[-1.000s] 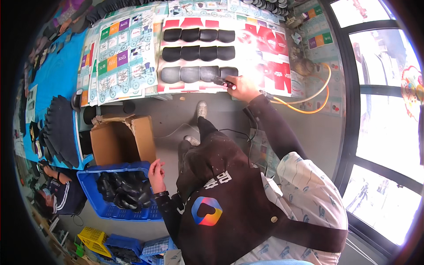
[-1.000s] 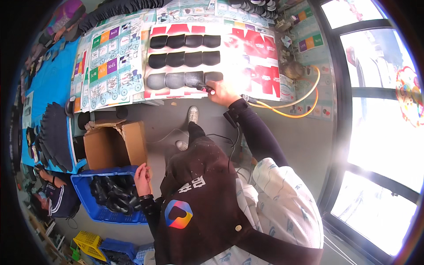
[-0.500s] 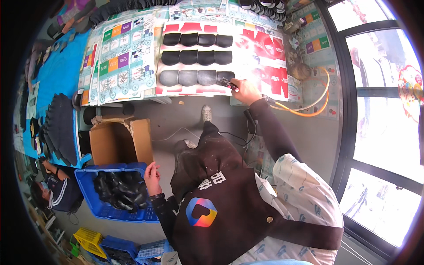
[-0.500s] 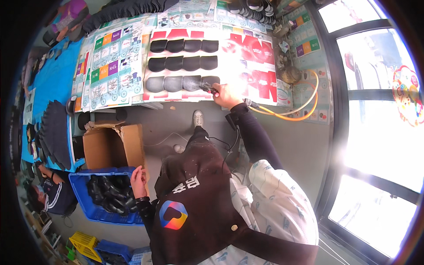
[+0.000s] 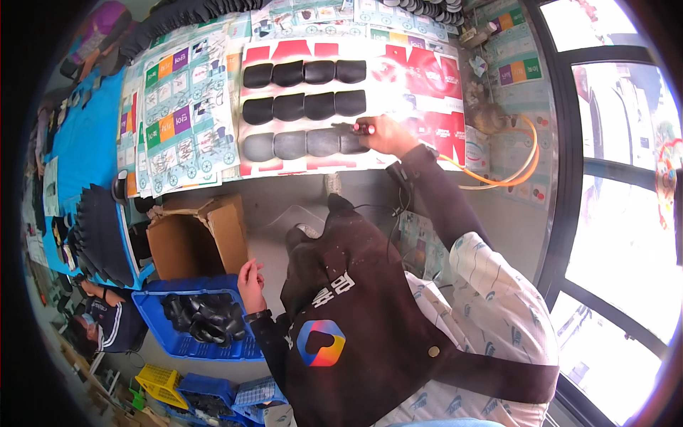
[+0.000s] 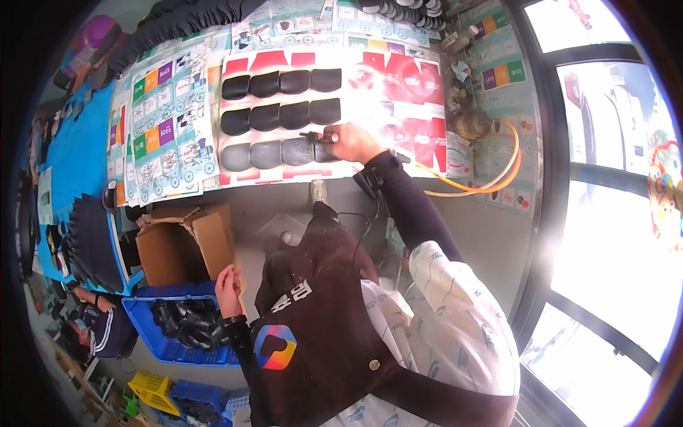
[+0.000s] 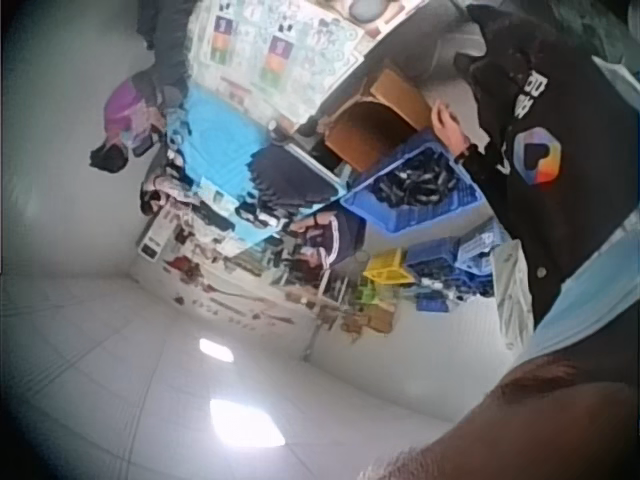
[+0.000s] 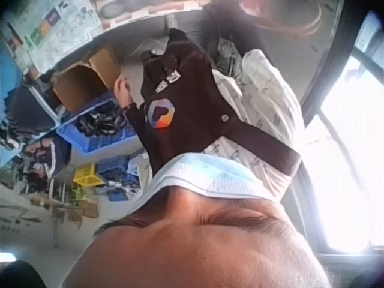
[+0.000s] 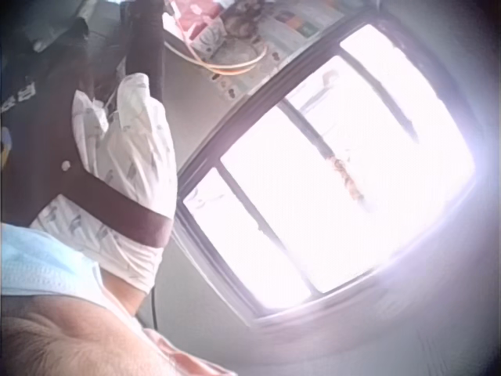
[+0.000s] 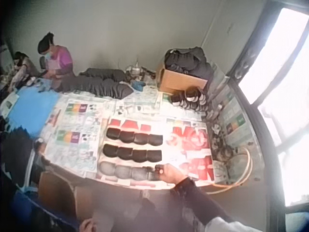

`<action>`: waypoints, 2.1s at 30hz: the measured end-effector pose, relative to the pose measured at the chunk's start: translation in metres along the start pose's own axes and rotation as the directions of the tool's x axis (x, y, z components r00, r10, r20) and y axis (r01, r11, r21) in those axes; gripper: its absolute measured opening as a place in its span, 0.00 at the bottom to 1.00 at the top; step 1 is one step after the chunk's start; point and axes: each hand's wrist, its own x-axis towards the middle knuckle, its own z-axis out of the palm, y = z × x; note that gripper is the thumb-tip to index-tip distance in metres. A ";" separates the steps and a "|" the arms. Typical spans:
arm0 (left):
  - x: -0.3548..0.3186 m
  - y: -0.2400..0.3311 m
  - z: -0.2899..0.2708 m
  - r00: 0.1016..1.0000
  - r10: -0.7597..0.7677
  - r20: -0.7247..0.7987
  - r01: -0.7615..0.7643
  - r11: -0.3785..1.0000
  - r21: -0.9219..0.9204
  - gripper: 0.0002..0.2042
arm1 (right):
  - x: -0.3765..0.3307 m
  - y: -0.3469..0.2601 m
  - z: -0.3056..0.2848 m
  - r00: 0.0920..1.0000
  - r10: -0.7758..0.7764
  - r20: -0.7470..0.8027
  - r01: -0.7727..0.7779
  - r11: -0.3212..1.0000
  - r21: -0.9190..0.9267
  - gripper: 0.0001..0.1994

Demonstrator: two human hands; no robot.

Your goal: The person takes black shoe parts from a blue bin, arranges them on a template, and applies a substance using a pneumatic spray tool.

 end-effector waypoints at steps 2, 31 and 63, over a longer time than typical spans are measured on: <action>0.004 0.012 0.012 1.000 -0.010 -0.011 0.011 1.000 0.024 0.12 | 0.026 0.009 -0.011 0.993 0.073 0.094 -0.063 0.992 -0.113 0.20; -0.002 0.038 0.094 0.992 -0.091 -0.086 0.098 0.992 0.079 0.13 | 0.064 0.051 -0.067 0.902 0.202 0.381 -0.203 0.978 -0.038 0.16; -0.084 -0.065 -0.061 0.994 0.084 -0.071 -0.087 0.995 -0.044 0.12 | -0.118 0.042 0.034 0.969 -0.088 -0.230 0.017 0.956 -0.293 0.09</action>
